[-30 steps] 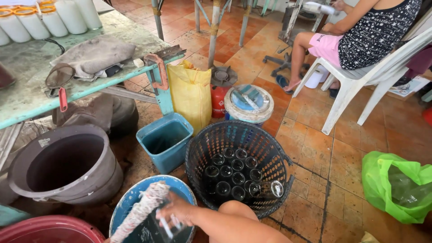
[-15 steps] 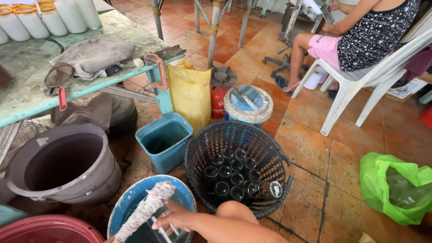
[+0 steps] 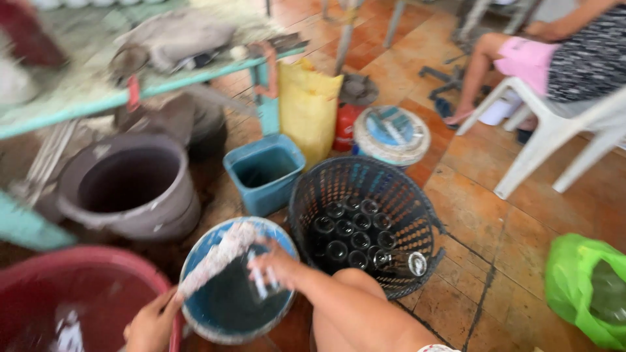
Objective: The person scrubs the inside of clear drinking glasses using a long-handled brush. They rinse the brush in a red basin and place the cleaned glasses into a black basket.
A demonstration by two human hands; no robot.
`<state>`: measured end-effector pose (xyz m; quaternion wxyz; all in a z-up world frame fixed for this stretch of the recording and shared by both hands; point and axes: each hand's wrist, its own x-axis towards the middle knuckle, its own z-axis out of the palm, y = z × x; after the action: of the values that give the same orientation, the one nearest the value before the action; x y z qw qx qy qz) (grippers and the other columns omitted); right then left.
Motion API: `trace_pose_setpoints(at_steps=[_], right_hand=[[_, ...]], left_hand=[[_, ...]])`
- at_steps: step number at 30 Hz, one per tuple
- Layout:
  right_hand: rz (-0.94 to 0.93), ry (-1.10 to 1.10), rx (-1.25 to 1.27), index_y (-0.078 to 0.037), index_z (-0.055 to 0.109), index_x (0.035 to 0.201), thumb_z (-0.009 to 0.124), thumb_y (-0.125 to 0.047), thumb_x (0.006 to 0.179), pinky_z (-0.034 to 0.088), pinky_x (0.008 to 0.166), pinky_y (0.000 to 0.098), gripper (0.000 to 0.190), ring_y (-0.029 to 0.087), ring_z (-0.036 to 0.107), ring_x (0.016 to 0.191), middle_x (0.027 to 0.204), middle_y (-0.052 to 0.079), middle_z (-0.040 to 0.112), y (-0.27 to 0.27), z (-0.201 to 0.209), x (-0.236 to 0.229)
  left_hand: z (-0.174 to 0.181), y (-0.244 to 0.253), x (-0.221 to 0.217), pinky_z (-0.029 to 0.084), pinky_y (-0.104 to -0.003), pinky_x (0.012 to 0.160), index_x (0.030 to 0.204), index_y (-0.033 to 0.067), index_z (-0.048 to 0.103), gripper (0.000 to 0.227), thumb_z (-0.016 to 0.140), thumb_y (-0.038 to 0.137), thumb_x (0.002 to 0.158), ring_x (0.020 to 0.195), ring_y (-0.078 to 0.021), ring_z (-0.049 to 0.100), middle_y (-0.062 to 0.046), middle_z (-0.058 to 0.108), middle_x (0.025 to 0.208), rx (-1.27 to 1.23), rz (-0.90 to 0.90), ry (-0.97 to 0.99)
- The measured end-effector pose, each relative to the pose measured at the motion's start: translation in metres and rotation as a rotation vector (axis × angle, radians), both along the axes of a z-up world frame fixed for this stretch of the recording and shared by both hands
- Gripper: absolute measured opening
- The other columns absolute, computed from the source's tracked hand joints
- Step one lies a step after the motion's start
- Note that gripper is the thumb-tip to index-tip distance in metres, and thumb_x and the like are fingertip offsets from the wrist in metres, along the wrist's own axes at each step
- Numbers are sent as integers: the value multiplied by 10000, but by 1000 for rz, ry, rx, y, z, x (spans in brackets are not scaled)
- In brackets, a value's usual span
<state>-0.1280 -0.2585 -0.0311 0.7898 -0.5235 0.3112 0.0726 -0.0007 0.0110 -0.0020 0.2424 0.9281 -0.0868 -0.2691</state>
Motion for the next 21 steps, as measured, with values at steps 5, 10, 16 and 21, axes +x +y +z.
trace_pose_setpoints(at_steps=[5,10,16,21], right_hand=[[59,-19,-69,-130,405,1338,849,-155,749,605,667,374,738,262,731,874,1129,132,684,12,-13,-5],[-126,-209,69,-304,432,1434,783,-171,765,681,672,419,767,285,753,801,1053,138,708,-2,14,-10],[-90,-291,200,-398,485,1463,765,-310,788,633,841,564,736,399,730,1043,1226,184,666,-22,-1,-3],[-70,-211,316,-249,371,1538,613,-232,869,598,819,525,712,411,701,1041,1142,226,675,-8,-9,-3]], left_hand=[[23,-17,-27,316,-346,1163,1327,485,693,535,448,673,890,1382,-133,578,82,759,1294,25,-64,-11],[9,11,-12,300,-444,1104,1338,450,693,462,495,655,975,1318,-310,625,23,756,1300,-109,71,-51],[26,24,-16,300,-426,1160,1316,455,713,436,566,639,949,1344,-304,600,19,751,1311,-167,201,23],[27,11,-23,281,-456,1198,1323,348,732,536,515,586,895,1399,-238,551,26,714,1376,-134,123,58]])
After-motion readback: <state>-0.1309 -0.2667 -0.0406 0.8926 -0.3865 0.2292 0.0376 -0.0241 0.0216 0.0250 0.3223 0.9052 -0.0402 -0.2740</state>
